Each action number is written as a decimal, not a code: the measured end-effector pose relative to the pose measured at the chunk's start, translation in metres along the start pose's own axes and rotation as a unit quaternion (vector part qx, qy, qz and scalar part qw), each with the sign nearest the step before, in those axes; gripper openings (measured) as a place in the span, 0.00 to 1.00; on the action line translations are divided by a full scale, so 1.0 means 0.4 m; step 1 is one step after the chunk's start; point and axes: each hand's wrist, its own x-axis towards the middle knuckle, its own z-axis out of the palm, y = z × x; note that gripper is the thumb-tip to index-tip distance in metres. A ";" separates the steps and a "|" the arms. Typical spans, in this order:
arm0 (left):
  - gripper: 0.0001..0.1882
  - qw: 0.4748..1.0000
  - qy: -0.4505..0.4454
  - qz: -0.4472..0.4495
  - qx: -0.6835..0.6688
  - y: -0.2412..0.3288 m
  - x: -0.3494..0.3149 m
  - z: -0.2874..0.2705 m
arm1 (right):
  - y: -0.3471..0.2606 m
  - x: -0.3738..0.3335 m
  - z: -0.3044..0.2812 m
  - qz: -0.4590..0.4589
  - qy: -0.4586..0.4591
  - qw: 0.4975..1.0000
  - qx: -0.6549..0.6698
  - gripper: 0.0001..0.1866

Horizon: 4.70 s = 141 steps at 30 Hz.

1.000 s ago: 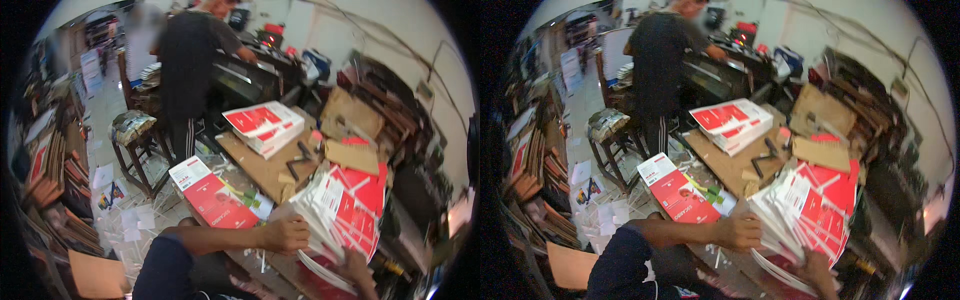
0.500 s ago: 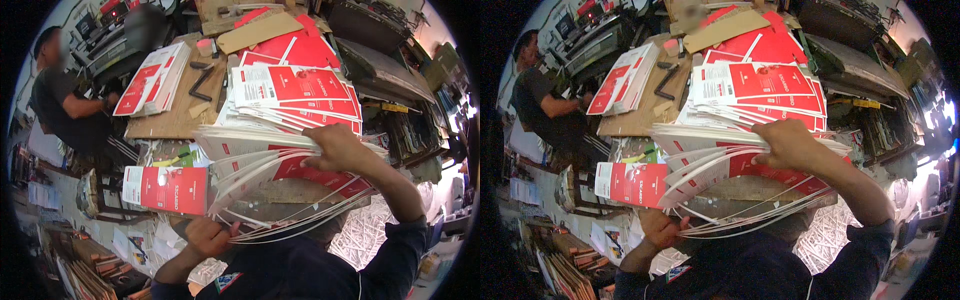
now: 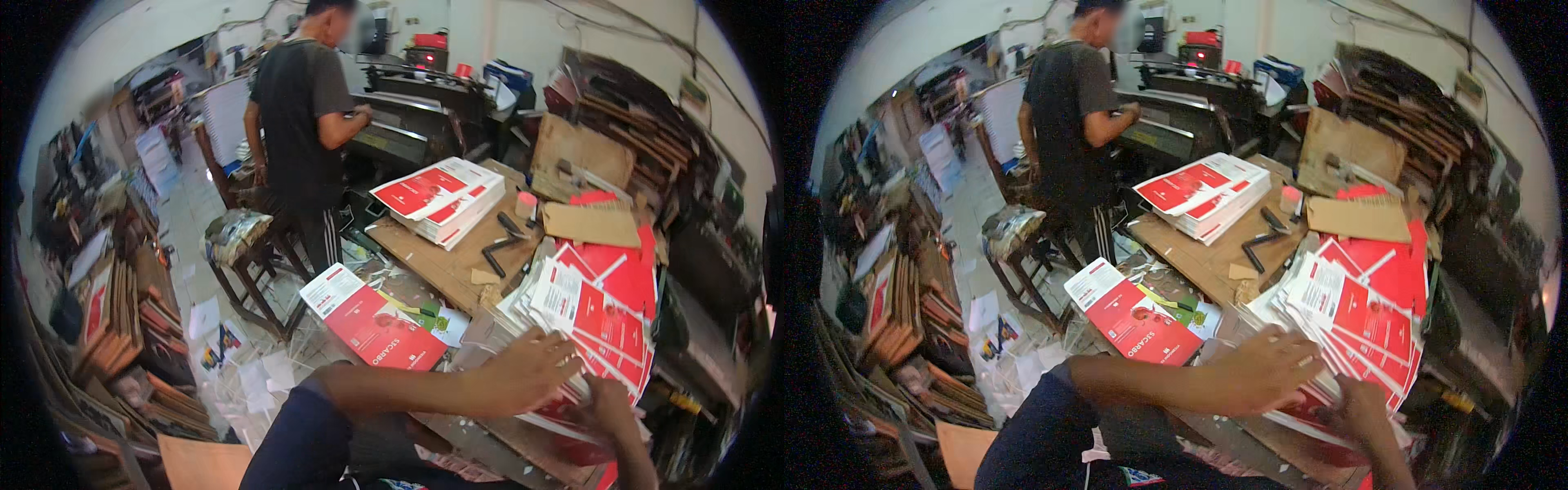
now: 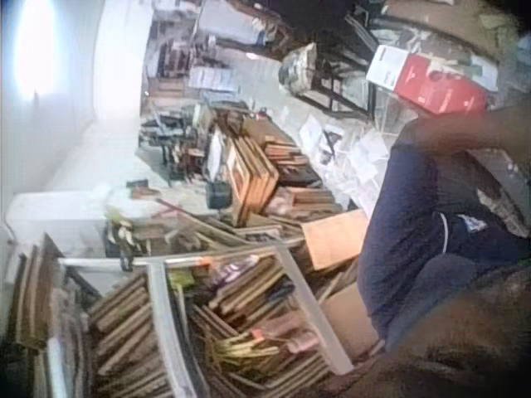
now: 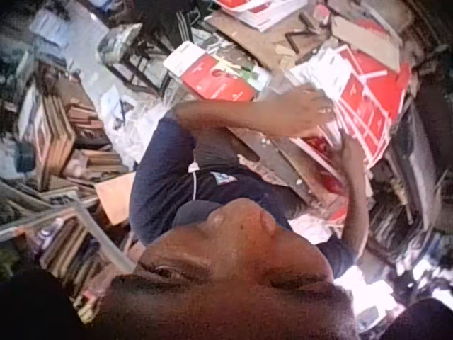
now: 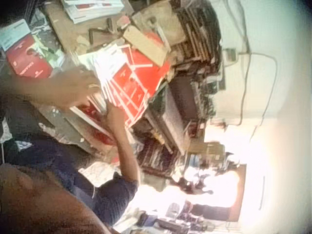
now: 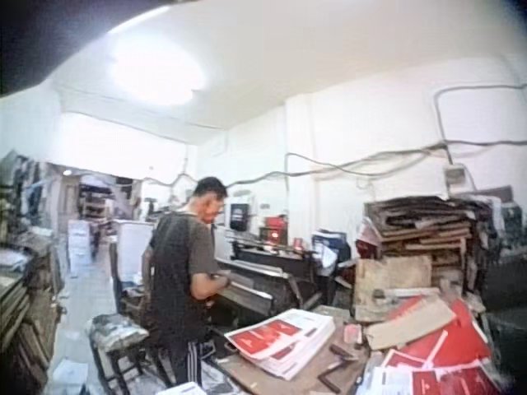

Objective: The person peels cut waste borders from stacks of printed packaging sheets by hand and aligns the separated sheets on the table.

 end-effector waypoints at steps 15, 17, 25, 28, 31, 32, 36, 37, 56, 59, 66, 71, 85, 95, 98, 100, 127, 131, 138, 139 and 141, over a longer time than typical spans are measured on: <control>0.26 0.968 -0.155 -0.050 -0.188 -0.086 0.107 0.203 | 0.120 -0.372 0.114 0.242 0.273 0.931 -0.027 0.72; 0.32 0.959 -0.187 -0.090 -0.194 -0.088 0.129 0.170 | 0.130 -0.450 0.192 0.390 0.228 0.890 0.055 0.66; 0.34 0.913 -0.095 -0.251 -0.308 -0.081 0.224 0.047 | 0.125 -0.619 0.449 0.403 0.233 0.730 0.500 0.15; 0.30 0.888 -0.016 -0.295 -0.353 -0.109 0.247 -0.025 | 0.158 -0.777 0.541 0.422 0.235 0.733 0.479 0.13; 0.28 0.905 0.025 -0.267 -0.332 -0.151 0.256 -0.097 | 0.263 -1.136 0.704 0.457 0.186 0.811 0.315 0.09; 0.28 0.916 0.024 -0.239 -0.322 -0.165 0.260 -0.114 | 0.298 -1.320 0.751 0.441 0.147 0.854 0.233 0.07; 0.32 0.945 0.000 -0.214 -0.249 -0.158 0.228 -0.142 | 0.300 -1.630 0.658 0.673 0.054 0.736 0.047 0.08; 0.32 0.933 -0.003 -0.214 -0.291 -0.142 0.223 -0.118 | 0.293 -1.674 0.614 0.708 0.070 0.703 0.000 0.10; 0.43 0.975 -0.220 0.017 0.006 -0.064 0.122 0.151 | 0.151 -0.320 0.320 0.159 0.434 0.712 0.528 0.63; 0.44 0.974 -0.216 -0.028 0.054 -0.120 0.063 0.091 | 0.131 -0.325 0.322 0.218 0.440 0.693 0.528 0.56; 0.61 0.918 0.031 -0.320 -0.233 -0.352 -0.165 0.047 | 0.180 -0.360 0.381 0.153 0.442 0.633 0.617 0.48; 0.63 0.751 0.063 -0.335 -0.566 -0.258 -0.135 0.197 | 0.183 -0.329 0.484 0.206 0.436 0.614 0.625 0.54; 0.53 0.746 -0.006 -0.415 -0.521 -0.297 -0.145 0.208 | -0.067 -0.222 0.041 0.048 0.393 0.918 0.016 0.36; 0.51 0.885 0.154 -0.218 -0.381 -0.289 -0.120 0.155 | -0.111 -0.063 0.094 0.005 0.352 0.936 0.013 0.21; 0.45 0.990 0.060 -0.104 -0.074 -0.255 -0.066 0.067 | -0.118 -0.075 0.099 0.026 0.354 0.935 -0.019 0.20; 0.46 0.995 0.015 -0.089 0.044 -0.217 -0.035 0.056 | -0.122 -0.086 0.098 0.035 0.353 0.935 0.007 0.20; 0.39 0.992 -0.095 -0.083 0.000 -0.113 0.032 0.143 | -0.147 -0.064 0.119 0.001 0.384 0.921 -0.060 0.06; 0.40 0.991 -0.104 -0.090 0.000 -0.108 0.023 0.135 | -0.174 -0.057 0.079 0.039 0.342 0.938 -0.031 0.08; 0.42 0.990 -0.122 -0.065 -0.004 -0.116 0.039 0.144 | -0.111 -0.054 0.103 -0.001 0.278 0.960 -0.021 0.09; 0.41 0.989 -0.133 -0.070 0.017 -0.115 0.032 0.139 | -0.126 -0.046 0.075 -0.007 0.246 0.969 -0.033 0.14; 0.39 0.991 -0.106 -0.082 0.003 -0.123 0.018 0.136 | -0.117 -0.032 0.073 0.018 0.257 0.965 0.041 0.14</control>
